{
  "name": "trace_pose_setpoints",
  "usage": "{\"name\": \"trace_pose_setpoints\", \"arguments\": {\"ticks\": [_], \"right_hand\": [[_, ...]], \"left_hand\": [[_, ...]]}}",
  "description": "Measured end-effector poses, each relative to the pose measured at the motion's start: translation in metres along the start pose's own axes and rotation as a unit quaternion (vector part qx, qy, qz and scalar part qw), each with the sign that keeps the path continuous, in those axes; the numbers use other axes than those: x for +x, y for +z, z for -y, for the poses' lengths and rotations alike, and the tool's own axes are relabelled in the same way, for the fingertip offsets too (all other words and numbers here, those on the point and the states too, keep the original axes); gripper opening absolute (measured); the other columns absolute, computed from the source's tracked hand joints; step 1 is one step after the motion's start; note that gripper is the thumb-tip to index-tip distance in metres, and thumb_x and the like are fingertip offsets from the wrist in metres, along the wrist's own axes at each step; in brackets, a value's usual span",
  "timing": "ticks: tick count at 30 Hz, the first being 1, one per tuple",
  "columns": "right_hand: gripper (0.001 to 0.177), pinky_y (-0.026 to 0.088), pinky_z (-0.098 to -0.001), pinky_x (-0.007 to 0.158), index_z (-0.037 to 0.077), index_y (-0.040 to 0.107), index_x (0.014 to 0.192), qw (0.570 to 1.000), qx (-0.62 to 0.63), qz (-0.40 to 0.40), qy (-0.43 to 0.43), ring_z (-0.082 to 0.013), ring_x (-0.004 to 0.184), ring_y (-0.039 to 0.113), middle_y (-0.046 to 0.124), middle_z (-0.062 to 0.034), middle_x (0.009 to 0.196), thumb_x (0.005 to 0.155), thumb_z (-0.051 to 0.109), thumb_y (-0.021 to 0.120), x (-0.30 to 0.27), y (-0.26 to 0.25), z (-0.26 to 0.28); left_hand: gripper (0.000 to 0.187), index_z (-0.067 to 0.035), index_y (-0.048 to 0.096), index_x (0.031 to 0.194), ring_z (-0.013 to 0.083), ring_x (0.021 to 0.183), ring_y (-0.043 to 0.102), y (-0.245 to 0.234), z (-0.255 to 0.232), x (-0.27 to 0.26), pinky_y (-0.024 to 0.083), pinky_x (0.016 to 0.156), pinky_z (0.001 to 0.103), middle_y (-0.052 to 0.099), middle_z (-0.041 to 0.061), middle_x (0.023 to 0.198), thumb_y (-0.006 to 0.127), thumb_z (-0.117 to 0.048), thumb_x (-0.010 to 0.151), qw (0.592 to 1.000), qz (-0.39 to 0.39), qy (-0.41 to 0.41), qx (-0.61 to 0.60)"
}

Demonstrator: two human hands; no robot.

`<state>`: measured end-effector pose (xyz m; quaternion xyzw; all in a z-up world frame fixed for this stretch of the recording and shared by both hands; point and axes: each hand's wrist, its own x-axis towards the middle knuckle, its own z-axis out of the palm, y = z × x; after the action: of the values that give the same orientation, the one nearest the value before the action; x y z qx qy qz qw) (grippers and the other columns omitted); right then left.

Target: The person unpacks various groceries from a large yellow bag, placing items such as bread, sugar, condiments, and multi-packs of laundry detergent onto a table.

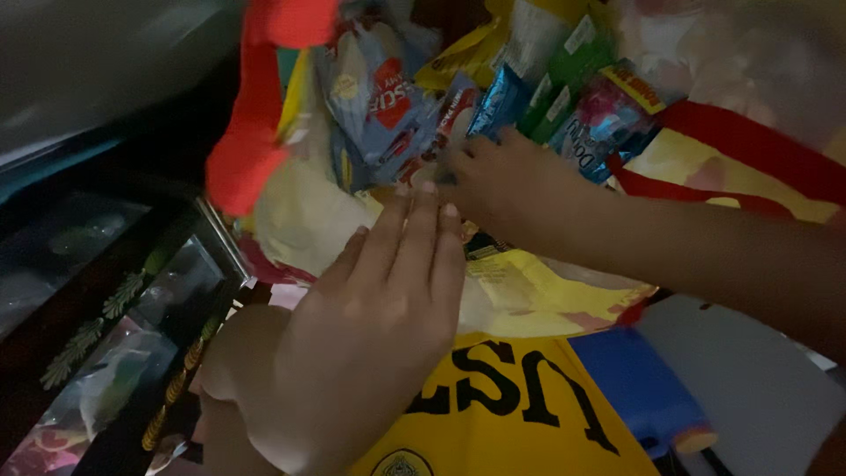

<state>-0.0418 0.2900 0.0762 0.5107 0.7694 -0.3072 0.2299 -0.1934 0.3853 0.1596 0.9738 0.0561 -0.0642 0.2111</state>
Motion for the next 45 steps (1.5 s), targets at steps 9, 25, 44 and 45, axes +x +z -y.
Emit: {"name": "trace_pose_setpoints", "arguments": {"ticks": [9, 25, 44, 45], "right_hand": [[0.050, 0.050, -0.0376, 0.067, 0.006, 0.055, 0.111, 0.977, 0.205, -0.064, 0.016, -0.0243, 0.080, 0.062, 0.063, -0.0081, 0.088, 0.069, 0.028, 0.069, -0.032, -0.056, -0.010], [0.048, 0.055, -0.0282, 0.067, -0.003, 0.045, 0.115, 0.880, 0.269, -0.379, 0.097, -0.0221, 0.086, 0.064, 0.058, -0.0181, 0.101, 0.078, 0.016, 0.070, -0.105, -0.091, -0.007], [0.061, 0.049, -0.0353, 0.095, 0.003, 0.040, 0.133, 0.734, 0.384, -0.557, 0.058, -0.0239, 0.121, 0.051, 0.048, -0.0142, 0.134, 0.082, 0.015, 0.072, -0.138, -0.021, 0.081], [0.069, 0.045, -0.0375, 0.094, 0.002, 0.041, 0.130, 0.740, 0.341, -0.574, 0.081, -0.0250, 0.119, 0.050, 0.049, -0.0147, 0.128, 0.073, 0.016, 0.077, -0.143, -0.014, 0.088]], "left_hand": [[0.069, 0.011, 0.052, 0.116, 0.0304, 0.109, 0.056, 0.014, 0.008, 0.003, 0.051, 0.086, 0.031, 0.056, 0.024, 0.118, 0.068, -0.035, 0.065, 1.000, -0.020, 0.004, -0.024], [0.031, 0.001, 0.049, 0.109, 0.0339, 0.097, 0.056, 0.026, 0.028, 0.013, 0.046, 0.079, 0.042, 0.056, 0.015, 0.101, 0.066, -0.014, 0.088, 0.953, -0.147, 0.075, -0.254], [0.027, -0.003, 0.053, 0.103, 0.0300, 0.096, 0.056, 0.004, -0.033, -0.012, 0.045, 0.081, 0.035, 0.054, 0.013, 0.100, 0.071, -0.009, 0.085, 0.905, -0.277, 0.130, -0.295], [0.028, -0.003, 0.054, 0.103, 0.0302, 0.097, 0.054, 0.005, -0.042, -0.012, 0.045, 0.081, 0.035, 0.052, 0.014, 0.101, 0.072, -0.009, 0.083, 0.902, -0.290, 0.135, -0.291]]}}
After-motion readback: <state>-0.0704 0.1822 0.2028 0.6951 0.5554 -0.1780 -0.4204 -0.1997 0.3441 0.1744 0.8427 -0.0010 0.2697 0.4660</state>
